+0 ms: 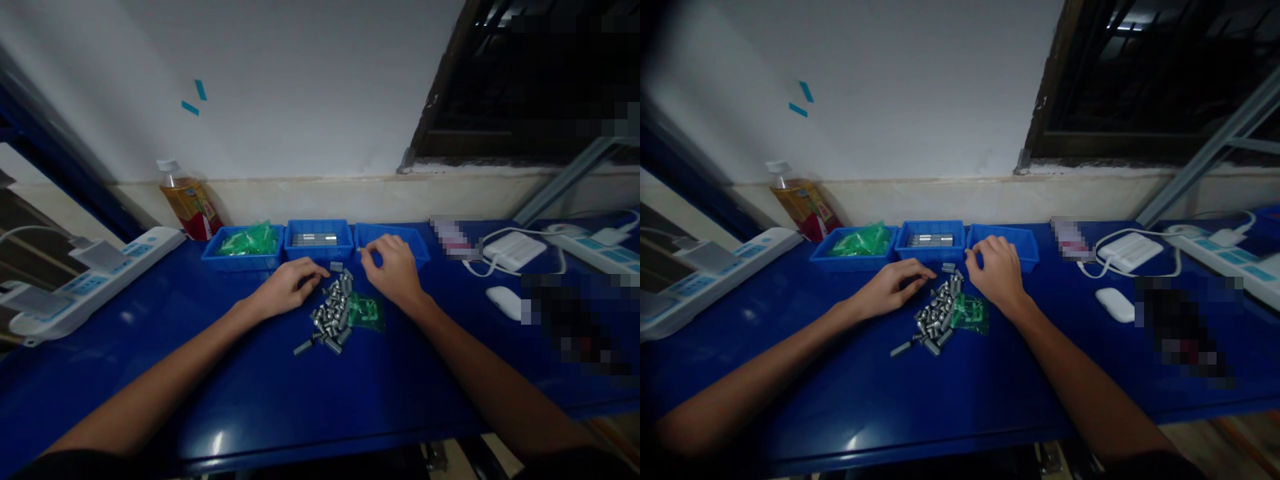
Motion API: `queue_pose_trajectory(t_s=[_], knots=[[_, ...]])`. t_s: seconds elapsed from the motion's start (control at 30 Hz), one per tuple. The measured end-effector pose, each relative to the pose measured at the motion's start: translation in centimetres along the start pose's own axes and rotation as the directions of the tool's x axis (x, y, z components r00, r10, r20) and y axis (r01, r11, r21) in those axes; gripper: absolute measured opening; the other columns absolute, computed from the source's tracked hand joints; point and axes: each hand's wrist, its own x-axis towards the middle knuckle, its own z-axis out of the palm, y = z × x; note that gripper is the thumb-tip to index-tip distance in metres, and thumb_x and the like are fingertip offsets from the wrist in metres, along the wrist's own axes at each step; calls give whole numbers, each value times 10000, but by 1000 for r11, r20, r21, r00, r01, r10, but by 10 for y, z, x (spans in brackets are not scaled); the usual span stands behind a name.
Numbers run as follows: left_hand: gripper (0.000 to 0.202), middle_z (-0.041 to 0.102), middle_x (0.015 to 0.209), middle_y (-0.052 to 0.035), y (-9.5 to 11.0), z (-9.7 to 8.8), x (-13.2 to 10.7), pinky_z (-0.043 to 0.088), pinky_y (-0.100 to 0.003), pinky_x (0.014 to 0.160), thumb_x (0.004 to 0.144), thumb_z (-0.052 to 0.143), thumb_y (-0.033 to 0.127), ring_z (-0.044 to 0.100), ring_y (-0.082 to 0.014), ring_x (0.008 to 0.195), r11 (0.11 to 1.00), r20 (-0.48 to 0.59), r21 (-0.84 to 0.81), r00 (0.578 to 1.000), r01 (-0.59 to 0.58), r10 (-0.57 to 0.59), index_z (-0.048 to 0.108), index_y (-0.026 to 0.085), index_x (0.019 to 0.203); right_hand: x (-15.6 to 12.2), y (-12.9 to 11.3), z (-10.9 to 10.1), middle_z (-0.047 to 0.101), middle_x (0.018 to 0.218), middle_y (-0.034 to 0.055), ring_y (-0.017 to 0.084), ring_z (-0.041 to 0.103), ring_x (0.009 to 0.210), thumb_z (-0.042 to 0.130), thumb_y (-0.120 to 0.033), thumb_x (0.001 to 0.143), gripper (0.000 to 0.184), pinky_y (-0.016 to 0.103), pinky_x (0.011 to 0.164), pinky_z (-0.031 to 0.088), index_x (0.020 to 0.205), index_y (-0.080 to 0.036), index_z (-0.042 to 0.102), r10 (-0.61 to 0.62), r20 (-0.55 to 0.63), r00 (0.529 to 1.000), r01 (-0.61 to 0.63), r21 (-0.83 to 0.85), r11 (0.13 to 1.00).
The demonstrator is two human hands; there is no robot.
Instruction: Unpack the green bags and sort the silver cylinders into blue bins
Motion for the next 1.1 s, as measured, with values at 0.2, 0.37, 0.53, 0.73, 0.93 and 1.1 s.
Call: queue_pose_trajectory(t_s=[0.2, 0.37, 0.53, 0.73, 0.93, 1.1], knots=[[189, 593, 1001, -57, -6, 6, -13, 441, -340, 885, 870, 534, 205, 542, -188, 982, 997, 130, 27, 990, -67, 63, 593, 202, 1049, -1, 11, 11, 618, 780, 59, 228, 541, 813, 525, -303, 840, 172, 339, 689, 355, 726, -193, 592, 138, 19, 990, -137, -55, 989], [107, 585, 969, -55, -5, 12, -17, 435, -341, 847, 884, 487, 192, 526, -191, 926, 998, 82, 53, 996, -30, 26, 567, 182, 954, -2, 10, 13, 615, 788, 56, 221, 539, 807, 535, -303, 841, 162, 341, 698, 363, 746, -188, 599, 152, 14, 988, -151, -60, 987], [177, 559, 950, -65, -6, 11, -20, 413, -345, 820, 850, 413, 85, 498, -197, 904, 999, 31, 51, 999, -8, 6, 528, 169, 956, -4, -7, 1, 615, 863, 71, 242, 509, 880, 530, -278, 854, 138, 365, 739, 364, 883, -174, 615, -19, 11, 1000, 19, -26, 999], [103, 531, 817, -16, 5, 18, -18, 403, -261, 686, 876, 504, 265, 502, -134, 743, 811, -134, -562, 951, 159, -279, 480, 167, 898, -16, -47, -6, 613, 889, 69, 212, 520, 859, 513, -199, 866, 144, 354, 744, 385, 993, -160, 569, -307, 144, 941, 258, 283, 924], [297, 543, 740, 23, 16, 24, -14, 375, -216, 653, 788, 660, 354, 502, -94, 683, 504, -49, -852, 936, 143, -348, 432, 169, 826, -23, -55, 0, 599, 858, 70, 194, 514, 832, 484, -160, 885, 95, 334, 726, 387, 939, -151, 562, -372, 162, 914, 294, 368, 882], [252, 609, 774, 9, 11, 23, -16, 408, -230, 681, 832, 609, 331, 563, -108, 716, 527, -38, -833, 934, 166, -355, 418, 177, 887, -20, -54, -1, 612, 837, 51, 181, 526, 815, 493, -191, 894, 75, 331, 736, 370, 899, -166, 563, -375, 141, 916, 309, 350, 884]])
